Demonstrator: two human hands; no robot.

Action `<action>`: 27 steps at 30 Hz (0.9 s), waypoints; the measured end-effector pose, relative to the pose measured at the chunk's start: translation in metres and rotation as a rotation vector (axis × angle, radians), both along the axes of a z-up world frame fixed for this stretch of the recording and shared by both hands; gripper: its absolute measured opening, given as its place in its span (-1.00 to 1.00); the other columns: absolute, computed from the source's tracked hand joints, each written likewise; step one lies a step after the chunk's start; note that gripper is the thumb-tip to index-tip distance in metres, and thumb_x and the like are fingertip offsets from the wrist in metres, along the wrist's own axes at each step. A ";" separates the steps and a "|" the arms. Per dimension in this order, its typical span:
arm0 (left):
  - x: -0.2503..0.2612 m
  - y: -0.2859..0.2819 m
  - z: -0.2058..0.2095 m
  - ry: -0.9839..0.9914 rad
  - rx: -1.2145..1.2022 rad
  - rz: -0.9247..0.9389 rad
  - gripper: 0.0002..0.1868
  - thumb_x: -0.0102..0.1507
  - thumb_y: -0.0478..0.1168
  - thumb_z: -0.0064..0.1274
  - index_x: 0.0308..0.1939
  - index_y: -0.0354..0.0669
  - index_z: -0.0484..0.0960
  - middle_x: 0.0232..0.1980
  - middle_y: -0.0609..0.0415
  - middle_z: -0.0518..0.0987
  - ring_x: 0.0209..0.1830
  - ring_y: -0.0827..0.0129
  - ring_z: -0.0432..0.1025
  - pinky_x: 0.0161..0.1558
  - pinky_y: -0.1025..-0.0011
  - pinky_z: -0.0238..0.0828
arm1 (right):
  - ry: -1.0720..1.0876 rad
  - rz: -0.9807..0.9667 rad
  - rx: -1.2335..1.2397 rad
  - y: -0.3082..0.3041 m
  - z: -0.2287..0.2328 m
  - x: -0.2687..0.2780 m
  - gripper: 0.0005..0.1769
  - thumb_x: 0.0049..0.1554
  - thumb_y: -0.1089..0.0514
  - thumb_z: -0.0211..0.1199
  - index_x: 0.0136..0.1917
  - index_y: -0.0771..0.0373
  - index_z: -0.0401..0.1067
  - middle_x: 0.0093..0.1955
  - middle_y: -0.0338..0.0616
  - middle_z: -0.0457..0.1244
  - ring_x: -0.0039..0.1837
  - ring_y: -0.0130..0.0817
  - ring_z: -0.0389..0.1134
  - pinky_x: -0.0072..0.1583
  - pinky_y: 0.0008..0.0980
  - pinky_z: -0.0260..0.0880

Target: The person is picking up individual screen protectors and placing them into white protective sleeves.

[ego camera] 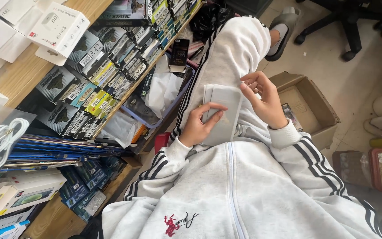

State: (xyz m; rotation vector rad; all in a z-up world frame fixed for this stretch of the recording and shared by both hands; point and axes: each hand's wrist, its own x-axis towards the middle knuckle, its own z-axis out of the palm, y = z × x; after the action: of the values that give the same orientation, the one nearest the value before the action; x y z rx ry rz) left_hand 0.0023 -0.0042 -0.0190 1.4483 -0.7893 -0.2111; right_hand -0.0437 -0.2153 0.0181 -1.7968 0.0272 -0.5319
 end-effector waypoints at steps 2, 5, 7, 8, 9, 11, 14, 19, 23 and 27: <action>0.001 0.000 -0.003 -0.012 0.005 -0.011 -0.85 0.36 -0.27 0.11 -0.02 -0.08 0.72 -0.04 0.07 0.71 0.10 0.37 0.54 0.23 0.31 0.37 | 0.022 0.064 0.010 0.000 -0.007 -0.002 -0.72 0.22 0.19 0.35 0.16 0.32 0.42 -0.09 -0.10 0.27 -0.13 -0.42 0.29 0.02 -0.38 0.35; -0.001 0.003 0.000 -0.032 -0.003 -0.005 -0.86 0.34 -0.27 0.15 -0.04 -0.08 0.73 -0.06 0.10 0.71 0.11 0.41 0.53 0.22 0.32 0.37 | 0.005 0.149 -0.009 0.009 -0.013 -0.002 -0.63 0.16 0.21 0.44 0.19 0.32 0.44 -0.16 -0.11 0.26 -0.14 -0.44 0.28 0.03 -0.40 0.36; 0.001 -0.002 -0.006 -0.021 -0.018 -0.009 -0.85 0.35 -0.27 0.15 -0.02 -0.07 0.72 -0.04 0.09 0.71 0.12 0.41 0.52 0.24 0.30 0.36 | 0.014 0.160 0.007 0.009 -0.014 -0.003 -0.61 0.16 0.22 0.44 0.21 0.33 0.43 -0.15 -0.13 0.25 -0.12 -0.46 0.27 0.05 -0.42 0.35; 0.002 -0.002 -0.008 -0.027 -0.039 -0.016 -0.84 0.35 -0.26 0.15 0.00 -0.06 0.72 -0.03 0.09 0.70 0.14 0.41 0.51 0.26 0.29 0.35 | 0.007 0.167 0.014 0.010 -0.013 -0.002 -0.60 0.17 0.23 0.45 0.23 0.35 0.43 -0.15 -0.16 0.25 -0.10 -0.49 0.25 0.06 -0.44 0.34; 0.002 -0.002 -0.007 -0.024 -0.038 -0.011 -0.84 0.35 -0.26 0.15 0.00 -0.06 0.72 -0.03 0.09 0.70 0.14 0.41 0.51 0.26 0.29 0.35 | 0.010 0.172 0.016 0.009 -0.014 -0.003 -0.60 0.17 0.23 0.45 0.23 0.35 0.43 -0.15 -0.16 0.25 -0.10 -0.49 0.25 0.06 -0.44 0.34; 0.002 -0.002 -0.004 -0.019 -0.057 -0.021 -0.81 0.38 -0.25 0.11 0.06 -0.07 0.69 0.03 0.08 0.69 0.19 0.40 0.49 0.30 0.29 0.32 | 0.035 0.174 0.056 0.007 -0.014 -0.003 -0.64 0.20 0.25 0.41 0.24 0.32 0.46 -0.18 -0.12 0.26 -0.13 -0.51 0.23 0.02 -0.45 0.37; 0.003 -0.002 -0.003 -0.003 -0.064 -0.011 -0.79 0.41 -0.24 0.05 0.10 -0.08 0.68 0.06 0.10 0.68 0.22 0.41 0.48 0.33 0.30 0.30 | 0.039 0.164 0.090 -0.002 -0.021 -0.004 -0.64 0.23 0.28 0.36 0.27 0.37 0.43 -0.27 -0.13 0.18 -0.17 -0.54 0.23 0.01 -0.51 0.36; 0.003 -0.004 -0.006 -0.009 -0.070 0.016 -0.72 0.42 -0.24 0.05 0.21 -0.10 0.59 0.19 0.06 0.61 0.32 0.37 0.40 0.41 0.25 0.21 | -0.036 0.072 0.130 -0.004 -0.010 -0.004 -0.67 0.35 0.26 0.24 0.36 0.35 0.35 -0.17 -0.11 0.26 -0.13 -0.53 0.26 -0.06 -0.56 0.38; 0.002 0.001 0.004 -0.066 0.029 0.009 -0.45 0.38 -0.13 0.00 0.41 -0.18 0.25 0.46 -0.05 0.34 0.48 0.15 0.28 0.52 0.23 0.16 | -0.173 0.004 0.136 -0.002 -0.006 -0.007 -0.73 0.36 0.36 0.21 0.28 0.31 0.22 0.11 0.04 0.30 -0.04 -0.41 0.31 -0.02 -0.56 0.38; 0.001 0.003 0.009 -0.116 0.070 0.028 -0.42 0.32 0.00 0.08 0.32 -0.20 0.35 0.25 -0.13 0.53 0.22 0.13 0.49 0.29 0.25 0.39 | -0.169 0.080 0.159 0.009 0.001 -0.009 -0.65 0.34 0.40 0.22 0.31 0.32 0.18 0.03 0.09 0.32 -0.13 -0.46 0.28 -0.09 -0.59 0.35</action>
State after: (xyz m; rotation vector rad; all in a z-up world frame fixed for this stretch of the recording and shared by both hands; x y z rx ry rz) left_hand 0.0032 -0.0007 -0.0097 1.5474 -0.8624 -0.1360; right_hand -0.0529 -0.2065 0.0194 -1.5869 -0.1159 -0.6057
